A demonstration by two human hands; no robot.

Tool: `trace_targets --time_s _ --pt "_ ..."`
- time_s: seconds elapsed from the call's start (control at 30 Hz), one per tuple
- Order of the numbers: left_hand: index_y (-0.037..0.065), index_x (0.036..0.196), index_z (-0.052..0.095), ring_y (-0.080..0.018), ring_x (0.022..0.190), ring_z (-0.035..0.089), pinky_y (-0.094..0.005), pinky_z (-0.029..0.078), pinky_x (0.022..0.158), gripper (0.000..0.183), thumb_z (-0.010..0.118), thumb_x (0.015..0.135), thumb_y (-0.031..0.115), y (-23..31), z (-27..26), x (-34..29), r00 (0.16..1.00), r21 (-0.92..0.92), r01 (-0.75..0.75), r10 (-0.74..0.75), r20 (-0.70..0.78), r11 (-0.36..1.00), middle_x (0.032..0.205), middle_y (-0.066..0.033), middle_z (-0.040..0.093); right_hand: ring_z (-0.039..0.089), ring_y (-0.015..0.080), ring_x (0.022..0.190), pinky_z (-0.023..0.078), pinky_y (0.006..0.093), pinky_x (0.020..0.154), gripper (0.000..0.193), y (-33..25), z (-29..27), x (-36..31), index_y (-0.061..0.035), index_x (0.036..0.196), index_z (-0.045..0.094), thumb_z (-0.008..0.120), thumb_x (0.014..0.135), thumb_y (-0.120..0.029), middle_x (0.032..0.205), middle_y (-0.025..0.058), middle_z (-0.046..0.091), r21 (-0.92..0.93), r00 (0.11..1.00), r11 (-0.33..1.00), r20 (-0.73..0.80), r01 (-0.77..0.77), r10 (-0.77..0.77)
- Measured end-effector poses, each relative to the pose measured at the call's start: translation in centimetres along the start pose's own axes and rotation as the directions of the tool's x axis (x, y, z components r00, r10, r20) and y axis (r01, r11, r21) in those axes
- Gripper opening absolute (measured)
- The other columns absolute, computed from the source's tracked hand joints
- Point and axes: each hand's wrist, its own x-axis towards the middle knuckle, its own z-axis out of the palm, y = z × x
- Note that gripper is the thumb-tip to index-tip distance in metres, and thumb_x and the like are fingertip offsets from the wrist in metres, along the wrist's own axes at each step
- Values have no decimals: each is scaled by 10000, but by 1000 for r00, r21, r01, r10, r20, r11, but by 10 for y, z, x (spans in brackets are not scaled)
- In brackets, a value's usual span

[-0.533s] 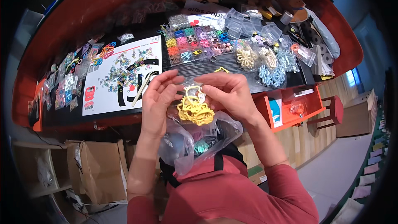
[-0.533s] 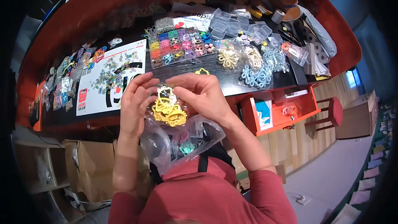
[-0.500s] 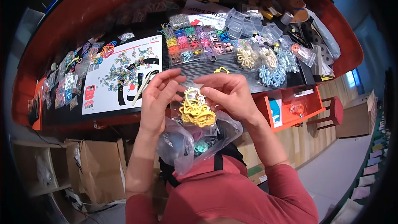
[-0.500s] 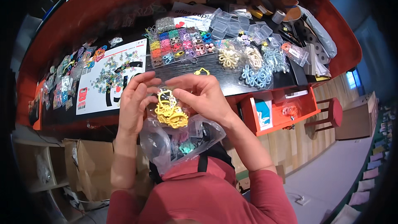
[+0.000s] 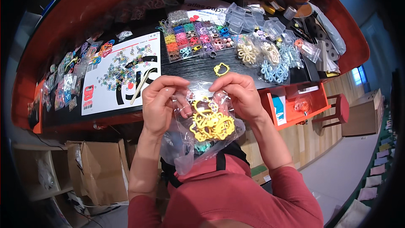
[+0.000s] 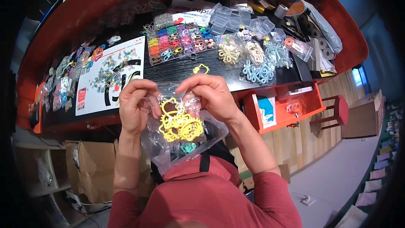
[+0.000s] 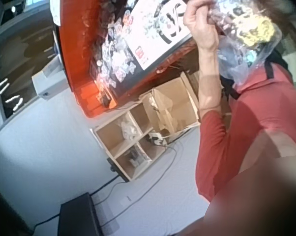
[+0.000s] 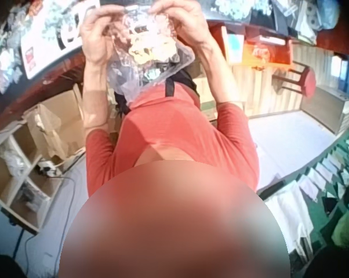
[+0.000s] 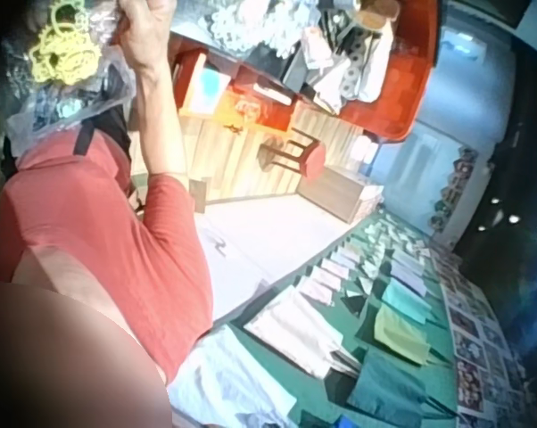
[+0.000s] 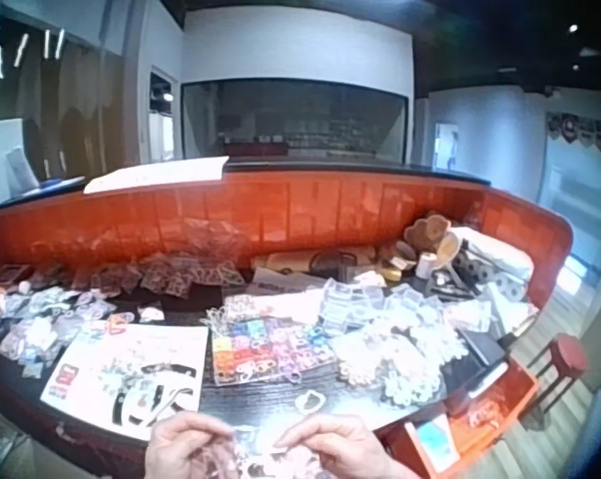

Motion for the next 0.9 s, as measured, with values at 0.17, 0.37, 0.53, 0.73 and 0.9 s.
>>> trace_targets --time_s 0.17,0.37,0.53,0.73,0.9 --pt "-47 948 581 -152 690 650 -272 549 562 141 536 959 86 4 6 -4 1000 105 -24 25 -9 994 903 -130 645 568 30 676 429 164 576 226 -1 -12 -6 -1 891 659 462 920 -108 835 7 646 -32 989 992 81 -124 126" --pt "-34 1095 615 -109 792 673 -219 562 661 271 696 845 -100 -6 28 -8 981 416 -118 171 -91 901 922 -84 686 585 34 739 465 189 633 528 -5 17 -12 -52 1260 473 779 830 -62 816 -4 626 -128 986 991 -166 -47 25" --pt "-32 1128 670 -126 785 674 -224 544 702 338 694 808 -139 -6 31 -16 976 545 -196 215 28 815 912 -77 692 618 40 749 489 222 629 163 -20 3 -26 -20 995 704 766 860 -86 779 2 674 -381 996 924 84 41 -10" --pt "51 1037 743 -151 585 595 -288 460 559 371 707 706 -111 -25 68 -15 831 689 -557 313 461 464 719 -78 665 633 280 785 508 393 673 158 -60 -21 -65 -57 868 688 751 724 -71 798 65 659 -876 965 411 197 252 -171" --pt "11 1232 635 -259 1008 693 -323 603 776 577 869 708 77 -26 84 -16 840 595 -526 264 473 608 1221 -183 661 634 237 782 488 357 640 281 -103 -47 -98 -68 902 704 665 654 60 819 43 668 -947 966 240 171 215 -192"
